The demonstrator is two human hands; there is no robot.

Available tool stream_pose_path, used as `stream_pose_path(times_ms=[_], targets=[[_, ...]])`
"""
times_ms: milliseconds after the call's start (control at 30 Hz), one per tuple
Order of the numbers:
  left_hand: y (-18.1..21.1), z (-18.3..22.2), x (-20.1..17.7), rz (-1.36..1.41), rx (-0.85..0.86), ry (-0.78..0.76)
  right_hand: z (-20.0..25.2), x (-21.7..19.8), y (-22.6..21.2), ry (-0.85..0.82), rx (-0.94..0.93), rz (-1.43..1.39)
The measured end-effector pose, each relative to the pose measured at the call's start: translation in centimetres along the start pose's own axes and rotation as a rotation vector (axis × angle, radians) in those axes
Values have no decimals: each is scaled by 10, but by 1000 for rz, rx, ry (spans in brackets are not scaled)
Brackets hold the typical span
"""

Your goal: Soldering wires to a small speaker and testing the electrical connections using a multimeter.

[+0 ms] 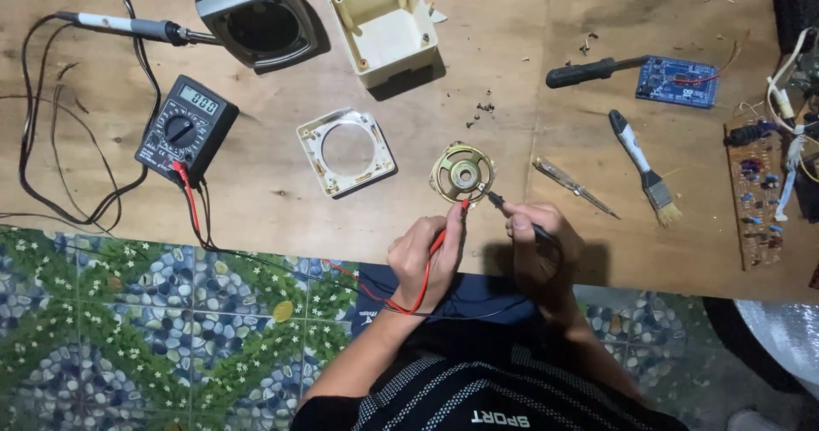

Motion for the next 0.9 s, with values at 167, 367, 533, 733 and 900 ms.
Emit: stream_pose_path(times_ms=[167,367,533,733,900], targets=[[0,0,-1,26,8,10,-1,1,2,17,8,29],[-1,-1,0,31,8,21,-2,4,-3,-28,-14,12],[-7,7,-1,42,18,56,0,1,1,-36,12,33],[-10,11,-2,98,36,87,-3,3,-1,-70,16,49],[-8,9,0,93,54,72,-1,1,3,-78,15,54]])
Point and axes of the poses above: each hand's wrist, its own z-axis away from the middle knuckle, its own x-axis out of the palm, y = z × x, the point moved 3 cm from there along -z, towards the middle knuckle, and after that the axes turned 14 degrees about -z, right-handed, at the moved point
